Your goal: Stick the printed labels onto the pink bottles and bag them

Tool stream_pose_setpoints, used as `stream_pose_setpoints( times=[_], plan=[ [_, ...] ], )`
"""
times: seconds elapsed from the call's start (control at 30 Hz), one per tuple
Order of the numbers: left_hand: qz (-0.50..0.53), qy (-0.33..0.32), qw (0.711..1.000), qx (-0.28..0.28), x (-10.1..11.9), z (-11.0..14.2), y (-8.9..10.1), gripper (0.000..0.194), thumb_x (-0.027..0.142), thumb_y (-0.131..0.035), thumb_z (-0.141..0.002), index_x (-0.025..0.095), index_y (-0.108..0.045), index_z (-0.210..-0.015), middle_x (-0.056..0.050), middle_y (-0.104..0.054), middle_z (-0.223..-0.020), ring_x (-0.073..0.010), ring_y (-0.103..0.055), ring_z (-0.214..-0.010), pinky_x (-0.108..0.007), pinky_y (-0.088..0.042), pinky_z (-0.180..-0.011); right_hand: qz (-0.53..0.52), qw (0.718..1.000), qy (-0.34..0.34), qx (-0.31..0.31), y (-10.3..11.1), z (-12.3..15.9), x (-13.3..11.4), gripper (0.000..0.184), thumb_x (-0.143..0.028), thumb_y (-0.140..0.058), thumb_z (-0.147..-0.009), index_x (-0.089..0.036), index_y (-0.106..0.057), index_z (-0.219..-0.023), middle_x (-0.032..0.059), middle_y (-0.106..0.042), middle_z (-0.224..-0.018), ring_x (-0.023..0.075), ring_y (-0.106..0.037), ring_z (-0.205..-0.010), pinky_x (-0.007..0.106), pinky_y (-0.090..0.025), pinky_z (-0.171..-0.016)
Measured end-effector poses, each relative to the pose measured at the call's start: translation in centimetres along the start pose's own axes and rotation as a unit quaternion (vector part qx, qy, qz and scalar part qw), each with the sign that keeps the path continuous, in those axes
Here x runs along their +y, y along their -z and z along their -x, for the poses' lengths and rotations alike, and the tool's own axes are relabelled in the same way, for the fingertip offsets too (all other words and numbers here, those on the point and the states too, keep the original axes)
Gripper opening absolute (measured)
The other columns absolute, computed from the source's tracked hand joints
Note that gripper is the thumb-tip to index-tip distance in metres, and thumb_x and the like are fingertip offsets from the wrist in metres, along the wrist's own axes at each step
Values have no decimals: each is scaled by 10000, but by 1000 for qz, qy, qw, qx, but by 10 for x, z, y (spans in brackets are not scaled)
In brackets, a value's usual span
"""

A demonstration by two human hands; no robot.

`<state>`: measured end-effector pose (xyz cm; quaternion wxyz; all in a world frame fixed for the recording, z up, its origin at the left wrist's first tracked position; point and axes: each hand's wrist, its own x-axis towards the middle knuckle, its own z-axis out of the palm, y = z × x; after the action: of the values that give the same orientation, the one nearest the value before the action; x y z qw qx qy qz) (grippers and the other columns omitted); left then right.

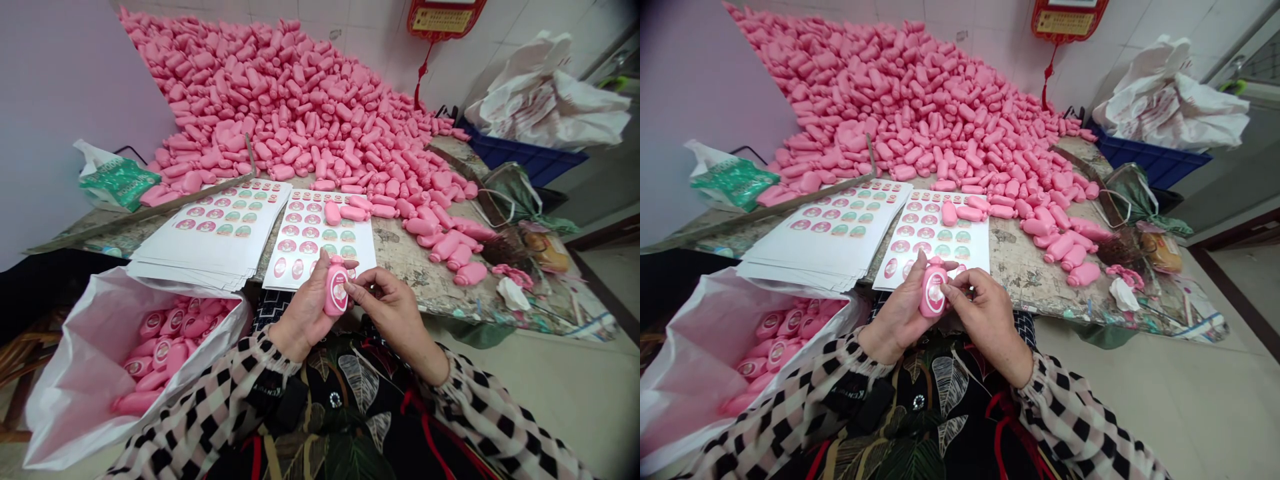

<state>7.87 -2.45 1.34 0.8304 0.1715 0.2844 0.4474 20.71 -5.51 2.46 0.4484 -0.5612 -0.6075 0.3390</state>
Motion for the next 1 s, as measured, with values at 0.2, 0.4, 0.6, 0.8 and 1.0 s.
stream_pose_setpoints(
  times=[0.2, 0.4, 0.6, 0.8, 1.0],
  plan=[
    [-8, -6, 1000, 0, 0, 0, 0, 558, 636, -515, -780, 117, -639, -941, -82, -612, -835, -177, -608, -783, -270, -496, -671, 1, 1000, -4, -1, -1, 0, 0, 164, -375, -617, -814, -219, -625, -764, -4, -619, -739, 141, -541, -673, 266, -405, -628],
    [-13, -10, 1000, 1, 0, 0, 0, 551, 626, -520, -783, 112, -643, -937, -73, -602, -823, -156, -598, -741, -255, -490, -647, 6, 1000, 0, 4, -1, 0, 2, 176, -390, -613, -809, -222, -629, -758, 6, -623, -733, 151, -541, -665, 265, -404, -609],
    [4, 4, 1000, 7, 1, -1, -2, 510, 598, -507, -808, 121, -630, -940, -46, -559, -782, -108, -530, -621, -245, -469, -598, 30, 999, 10, 4, -1, 1, 3, 166, -388, -600, -823, -230, -622, -781, 12, -617, -763, 159, -553, -698, 273, -407, -617],
    [16, 5, 999, -31, 0, 2, -1, 473, 574, -522, -813, 129, -625, -938, -29, -526, -758, -101, -510, -620, -256, -466, -626, 48, 999, 19, 0, 0, 4, 3, 172, -406, -584, -834, -239, -618, -807, 19, -622, -780, 172, -572, -730, 286, -420, -635],
    [-52, 2, 998, -40, -1, 10, -1, 303, 253, -691, -750, 157, -607, -1025, -34, -572, -875, -132, -568, -792, -264, -457, -734, 103, 993, 50, 7, 4, 7, 4, 153, -381, -576, -847, -235, -616, -825, 16, -632, -809, 169, -583, -759, 281, -413, -654]
  ],
)
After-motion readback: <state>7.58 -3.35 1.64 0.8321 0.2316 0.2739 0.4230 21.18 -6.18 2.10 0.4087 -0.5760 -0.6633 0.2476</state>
